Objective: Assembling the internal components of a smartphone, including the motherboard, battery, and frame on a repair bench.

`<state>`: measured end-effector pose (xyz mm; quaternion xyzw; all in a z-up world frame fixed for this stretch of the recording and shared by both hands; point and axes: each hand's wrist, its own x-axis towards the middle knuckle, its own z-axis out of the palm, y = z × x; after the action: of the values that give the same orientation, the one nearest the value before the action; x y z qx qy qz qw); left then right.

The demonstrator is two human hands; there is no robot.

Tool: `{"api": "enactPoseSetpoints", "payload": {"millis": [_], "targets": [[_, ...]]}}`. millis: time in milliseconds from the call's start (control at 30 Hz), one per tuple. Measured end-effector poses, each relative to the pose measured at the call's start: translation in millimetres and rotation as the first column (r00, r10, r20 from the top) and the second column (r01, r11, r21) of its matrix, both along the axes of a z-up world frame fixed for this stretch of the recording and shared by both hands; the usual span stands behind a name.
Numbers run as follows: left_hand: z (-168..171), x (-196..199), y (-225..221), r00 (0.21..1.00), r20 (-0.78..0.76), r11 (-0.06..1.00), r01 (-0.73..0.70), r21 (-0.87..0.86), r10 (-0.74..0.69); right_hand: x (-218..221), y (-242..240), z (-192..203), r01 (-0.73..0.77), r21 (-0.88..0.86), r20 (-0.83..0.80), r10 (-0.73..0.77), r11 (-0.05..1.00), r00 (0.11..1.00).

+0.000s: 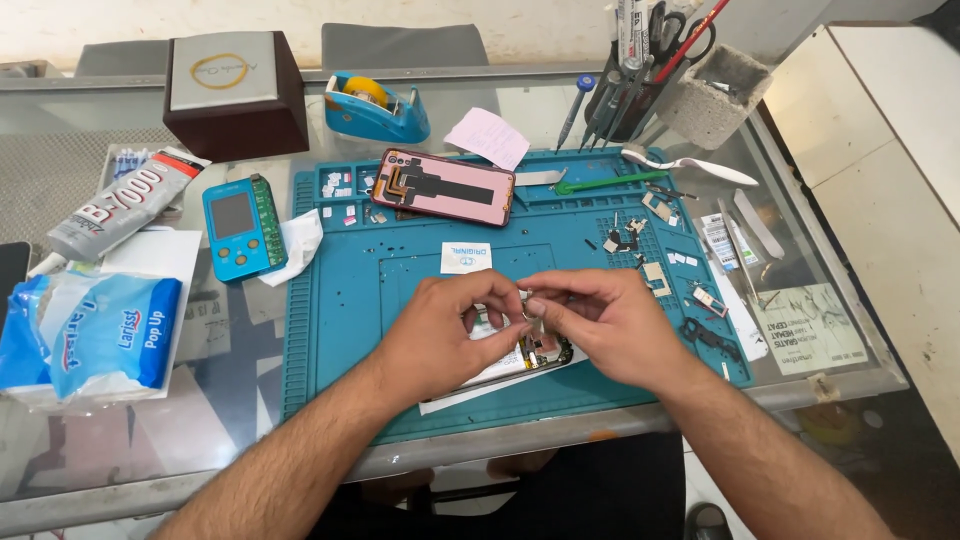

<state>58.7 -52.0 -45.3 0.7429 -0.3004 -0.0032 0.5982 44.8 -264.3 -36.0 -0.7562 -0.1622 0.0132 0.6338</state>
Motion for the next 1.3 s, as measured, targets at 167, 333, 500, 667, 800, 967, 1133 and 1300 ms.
{"api": "enactPoseSetpoints", "payload": {"millis": [167,333,500,667,800,967,1133,1300], "targets": [[1,1,-4,0.992,0.124,0.999,0.016,0.034,-0.020,6,-4,10,-0.041,-0.121,-0.003,0.041,0.992,0.999],[6,0,-3,0.966,0.260,0.995,-0.027,0.101,0.000,9,-6,2,-0.086,-0.130,-0.059,0.079,0.988,0.995],[6,1,-2,0.944,0.326,0.993,-0.083,0.082,0.052,8,-3,1,-0.091,-0.163,-0.099,0.076,0.982,0.992],[6,2,-2,0.938,0.342,0.994,-0.076,0.075,0.046,10,-2,-3,-0.101,-0.154,-0.122,0.083,0.983,0.989],[7,1,-2,0.938,0.346,0.995,-0.068,0.074,0.038,11,-2,-2,-0.111,-0.163,-0.125,0.091,0.980,0.988],[8,2,-2,0.938,0.345,0.994,-0.069,0.088,0.035,11,-2,-1,-0.114,-0.186,-0.129,0.091,0.976,0.988],[8,1,-2,0.937,0.348,0.992,-0.076,0.097,0.038,11,-1,1,-0.121,-0.192,-0.141,0.095,0.974,0.986],[11,1,-2,0.940,0.340,0.989,-0.078,0.128,0.031,11,-1,0,-0.107,-0.193,-0.140,0.080,0.975,0.987]]}}
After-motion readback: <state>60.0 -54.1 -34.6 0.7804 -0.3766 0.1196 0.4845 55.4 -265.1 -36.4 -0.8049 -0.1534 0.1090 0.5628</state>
